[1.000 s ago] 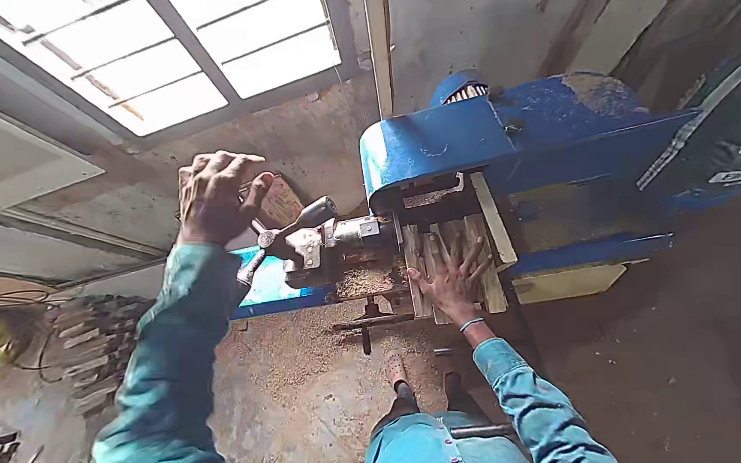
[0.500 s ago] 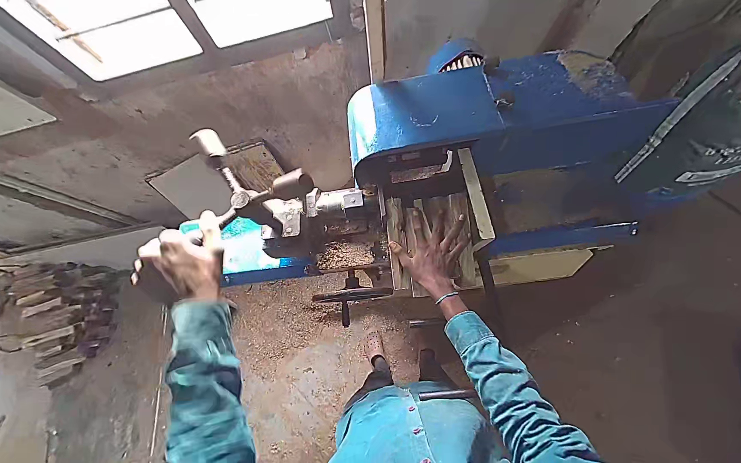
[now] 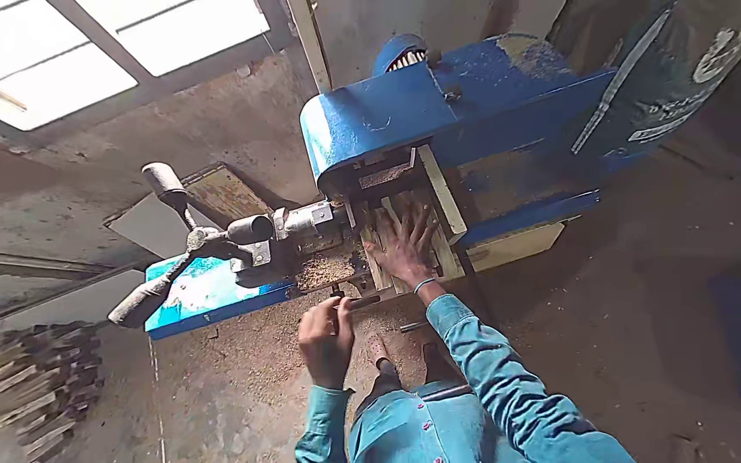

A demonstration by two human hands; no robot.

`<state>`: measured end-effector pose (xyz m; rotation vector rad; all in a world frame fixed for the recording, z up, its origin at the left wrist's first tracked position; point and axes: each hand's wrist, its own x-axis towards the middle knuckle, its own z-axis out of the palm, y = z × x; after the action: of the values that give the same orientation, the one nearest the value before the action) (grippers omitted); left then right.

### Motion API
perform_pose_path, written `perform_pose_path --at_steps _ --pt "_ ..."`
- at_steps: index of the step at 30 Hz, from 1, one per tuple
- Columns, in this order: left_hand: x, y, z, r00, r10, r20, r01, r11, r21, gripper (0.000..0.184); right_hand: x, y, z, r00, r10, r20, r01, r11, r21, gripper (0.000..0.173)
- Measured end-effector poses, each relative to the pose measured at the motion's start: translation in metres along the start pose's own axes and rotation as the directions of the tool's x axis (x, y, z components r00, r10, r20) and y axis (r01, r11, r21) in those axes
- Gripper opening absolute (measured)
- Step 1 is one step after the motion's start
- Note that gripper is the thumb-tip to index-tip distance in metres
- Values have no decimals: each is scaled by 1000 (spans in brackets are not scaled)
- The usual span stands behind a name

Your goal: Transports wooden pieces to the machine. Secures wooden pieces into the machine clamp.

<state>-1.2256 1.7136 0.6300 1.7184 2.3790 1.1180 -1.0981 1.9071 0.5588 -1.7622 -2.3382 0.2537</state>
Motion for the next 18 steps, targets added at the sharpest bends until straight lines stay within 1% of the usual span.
perform_pose_path --at_steps 1,2,3,4,5,6,7,8,9,10,11,12,13,14,15,16,17,18 --pt "18 9 -18 993 77 -93 -70 995 76 31 2 1 -1 1000 4 14 -4 1000 -4 96" --pt "34 15 -38 974 131 -184 -101 981 164 31 1 1 -1 999 11 42 -10 1000 -14 97" --pt "49 17 -61 951 158 -266 -84 960 268 32 0 1 -1 998 19 65 -17 1000 -17 97" --pt "65 13 -84 936 144 -321 -15 927 374 37 1 1 -2 996 24 81 -23 1000 -13 96" --pt "79 3 -107 932 82 -352 100 878 469 46 3 0 -3 995 31 95 -30 999 -12 96" --pt "93 -15 -126 926 -19 -378 235 813 534 54 4 0 -4 995 34 98 -33 999 -12 97" --pt "103 -37 -136 903 -125 -411 358 749 557 60 3 -1 -6 994 34 101 -34 999 -3 98" --pt "109 -62 -138 869 -212 -446 453 701 550 59 3 -1 -6 995 37 96 -37 999 3 98" --pt "111 -83 -135 846 -269 -461 503 691 519 55 3 -1 -6 995 39 94 -39 999 -2 99" --pt "110 -97 -129 835 -320 -446 524 707 474 54 4 -1 -6 996 37 87 -37 999 -6 99" --pt "107 -104 -122 826 -341 -449 538 718 442 57 5 -1 -4 996 35 80 -35 999 -6 98" --pt "106 -100 -118 815 -370 -445 554 723 413 64 6 -1 -2 997 31 69 -31 999 -7 97" --pt "106 -84 -120 810 -414 -416 574 705 416 72 8 -1 -1 997 31 65 -30 1000 -9 97" --pt "101 -60 -126 816 -458 -354 577 687 441 78 6 -1 -1 997 29 67 -29 1000 -4 97" --pt "92 -30 -134 844 -462 -272 535 694 481 78 4 0 0 997 28 69 -28 1000 0 97" --pt "80 -1 -138 905 -383 -186 423 768 481 70 5 1 0 998 27 62 -27 1000 3 96" --pt "65 22 -135 972 -211 -102 234 880 414 57 7 2 1 998 28 54 -28 1000 0 95" --pt "49 39 -125 999 -38 2 37 976 213 45 8 1 2 998 29 49 -29 1000 -4 95"
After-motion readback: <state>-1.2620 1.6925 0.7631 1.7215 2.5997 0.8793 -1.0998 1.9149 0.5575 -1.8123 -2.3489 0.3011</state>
